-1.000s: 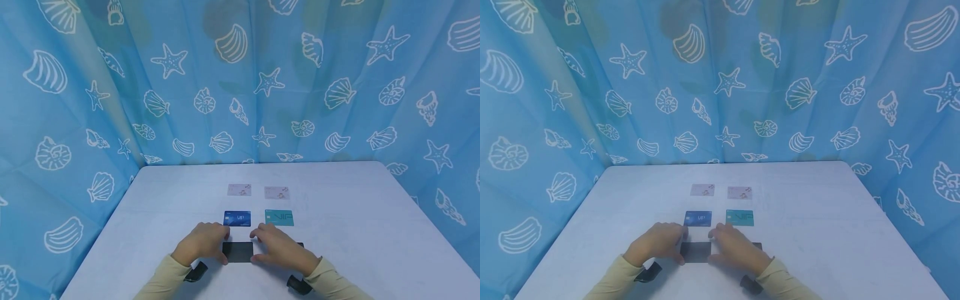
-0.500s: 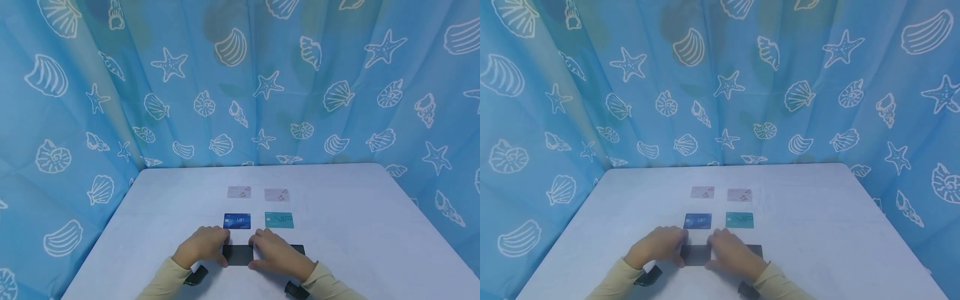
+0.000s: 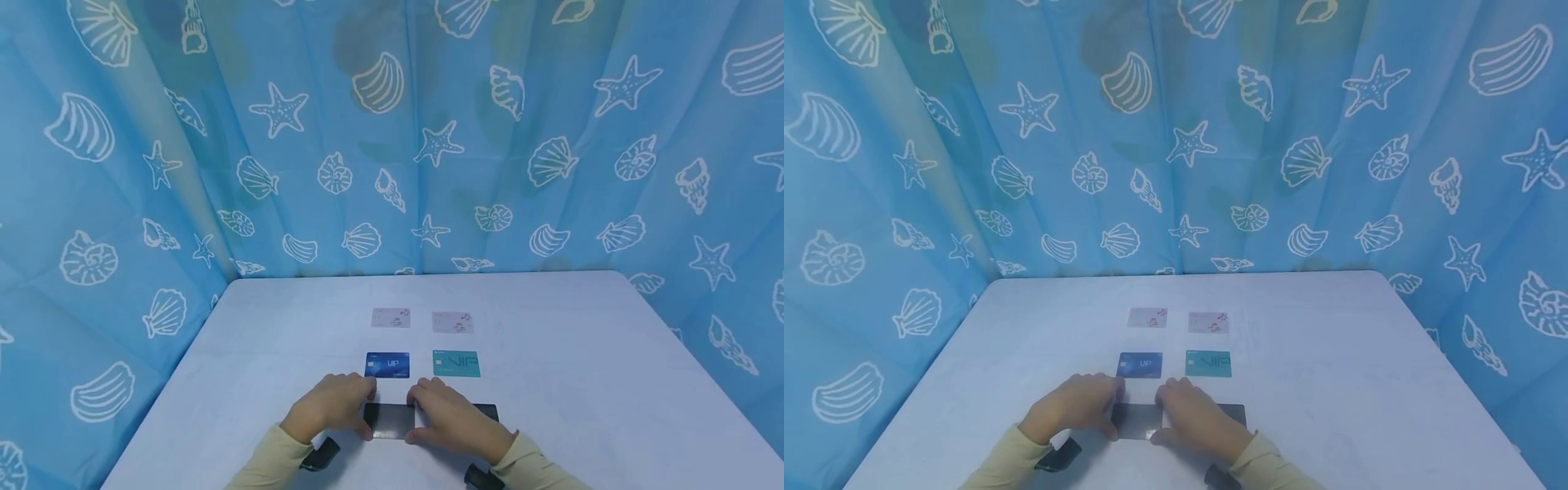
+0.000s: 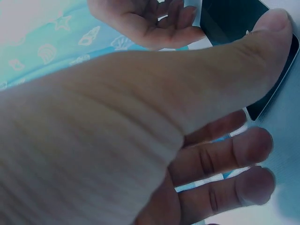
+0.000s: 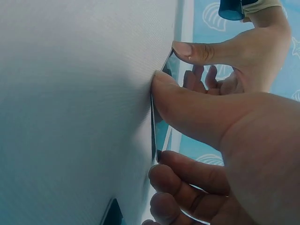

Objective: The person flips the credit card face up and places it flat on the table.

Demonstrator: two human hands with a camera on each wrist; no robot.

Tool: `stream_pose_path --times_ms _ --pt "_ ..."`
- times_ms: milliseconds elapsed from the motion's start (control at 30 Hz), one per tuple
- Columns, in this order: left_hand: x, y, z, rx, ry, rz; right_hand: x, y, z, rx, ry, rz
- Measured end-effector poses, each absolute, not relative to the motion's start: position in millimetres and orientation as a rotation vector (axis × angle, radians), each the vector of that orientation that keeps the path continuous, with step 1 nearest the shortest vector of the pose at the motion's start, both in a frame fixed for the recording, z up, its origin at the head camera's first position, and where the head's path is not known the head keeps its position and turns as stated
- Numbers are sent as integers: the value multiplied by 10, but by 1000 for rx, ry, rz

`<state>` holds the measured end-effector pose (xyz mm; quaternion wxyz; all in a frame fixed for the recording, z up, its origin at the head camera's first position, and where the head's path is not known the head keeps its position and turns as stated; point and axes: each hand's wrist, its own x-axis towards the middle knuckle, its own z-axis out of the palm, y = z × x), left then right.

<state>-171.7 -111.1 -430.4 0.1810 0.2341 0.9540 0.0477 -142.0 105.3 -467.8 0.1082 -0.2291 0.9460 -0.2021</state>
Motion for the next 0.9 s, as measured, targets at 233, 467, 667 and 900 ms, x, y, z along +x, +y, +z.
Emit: stream_pose_path --times_ms 233,467,667,900 --pt "-1682 -1131 -4291 666 2720 152 -1417 1051 -4674 -679 2788 -620" --pt "-1674 -1136 -4312 712 2750 143 -1400 1047 -4640 -674 2810 -587" --pt "-1664 -1138 -4300 729 2766 133 -1387 1062 -4614 -714 2814 -586" --pt "-1669 -1130 -4296 707 2770 118 -1388 1060 -4617 -718 2808 -591"
